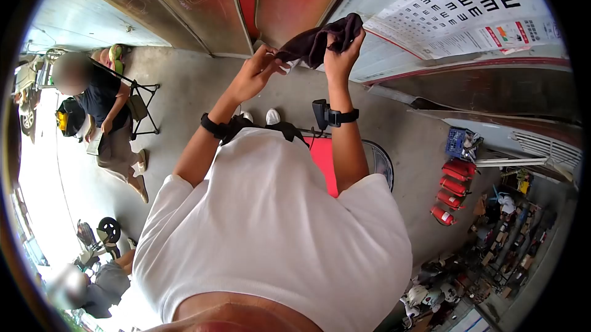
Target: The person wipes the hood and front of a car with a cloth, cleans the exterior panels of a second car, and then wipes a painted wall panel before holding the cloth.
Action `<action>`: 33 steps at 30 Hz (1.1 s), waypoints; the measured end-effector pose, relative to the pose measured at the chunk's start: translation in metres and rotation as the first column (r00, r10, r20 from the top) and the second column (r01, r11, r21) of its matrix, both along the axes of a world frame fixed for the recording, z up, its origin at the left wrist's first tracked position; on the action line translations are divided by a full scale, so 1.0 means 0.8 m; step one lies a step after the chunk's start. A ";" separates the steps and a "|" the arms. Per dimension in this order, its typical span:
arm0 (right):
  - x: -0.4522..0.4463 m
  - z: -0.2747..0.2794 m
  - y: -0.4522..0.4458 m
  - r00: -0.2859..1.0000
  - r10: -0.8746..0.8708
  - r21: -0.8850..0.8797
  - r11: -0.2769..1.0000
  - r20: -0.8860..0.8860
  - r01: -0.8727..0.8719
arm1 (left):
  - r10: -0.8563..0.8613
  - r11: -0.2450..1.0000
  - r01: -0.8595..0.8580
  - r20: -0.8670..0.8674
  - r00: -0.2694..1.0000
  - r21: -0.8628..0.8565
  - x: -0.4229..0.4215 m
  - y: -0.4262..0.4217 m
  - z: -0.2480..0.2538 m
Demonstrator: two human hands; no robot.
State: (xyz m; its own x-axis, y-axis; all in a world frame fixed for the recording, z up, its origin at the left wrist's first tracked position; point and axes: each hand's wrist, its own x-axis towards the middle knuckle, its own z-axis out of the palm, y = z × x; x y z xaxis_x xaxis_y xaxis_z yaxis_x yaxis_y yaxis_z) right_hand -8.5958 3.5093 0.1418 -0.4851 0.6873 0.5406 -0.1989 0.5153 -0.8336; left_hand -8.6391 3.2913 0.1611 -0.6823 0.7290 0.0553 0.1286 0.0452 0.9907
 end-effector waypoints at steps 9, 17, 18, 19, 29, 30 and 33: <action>-0.141 0.090 0.086 0.978 -0.076 0.195 0.974 -0.195 0.114 | -0.034 0.945 0.029 0.011 0.999 0.325 -0.155 0.117 0.058; -0.178 0.087 0.103 0.940 -0.306 0.454 0.824 -0.149 0.340 | 0.085 0.952 0.009 -0.292 0.953 0.306 -0.211 0.171 0.029; -0.178 0.079 0.105 0.942 -0.312 0.448 0.830 -0.122 0.333 | 0.068 0.970 0.005 -0.289 0.955 0.244 -0.212 0.171 0.021; -0.175 0.074 0.105 0.944 -0.317 0.442 0.836 -0.092 0.324 | 0.066 0.969 0.008 -0.288 0.955 0.248 -0.214 0.174 0.006; -0.170 0.017 0.100 0.947 -0.322 0.368 0.882 0.016 0.294 | -0.040 0.993 0.067 -0.253 0.967 0.098 -0.225 0.183 -0.087; -0.168 0.014 0.104 0.947 -0.320 0.385 0.877 0.020 0.288 | -0.035 0.993 0.063 -0.257 0.966 0.101 -0.225 0.181 -0.092; -0.171 0.026 0.104 0.972 -0.226 0.314 0.920 -0.065 0.235 | -0.076 0.996 0.070 -0.110 0.991 -0.055 -0.215 0.154 -0.017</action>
State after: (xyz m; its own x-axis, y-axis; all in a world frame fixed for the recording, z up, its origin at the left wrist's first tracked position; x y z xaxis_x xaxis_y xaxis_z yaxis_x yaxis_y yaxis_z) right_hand -8.7323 3.5924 0.1622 -0.3164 0.5690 0.7591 -0.0627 0.7859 -0.6152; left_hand -8.8111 3.4147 0.1474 -0.6186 0.7806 0.0898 0.2429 0.0813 0.9666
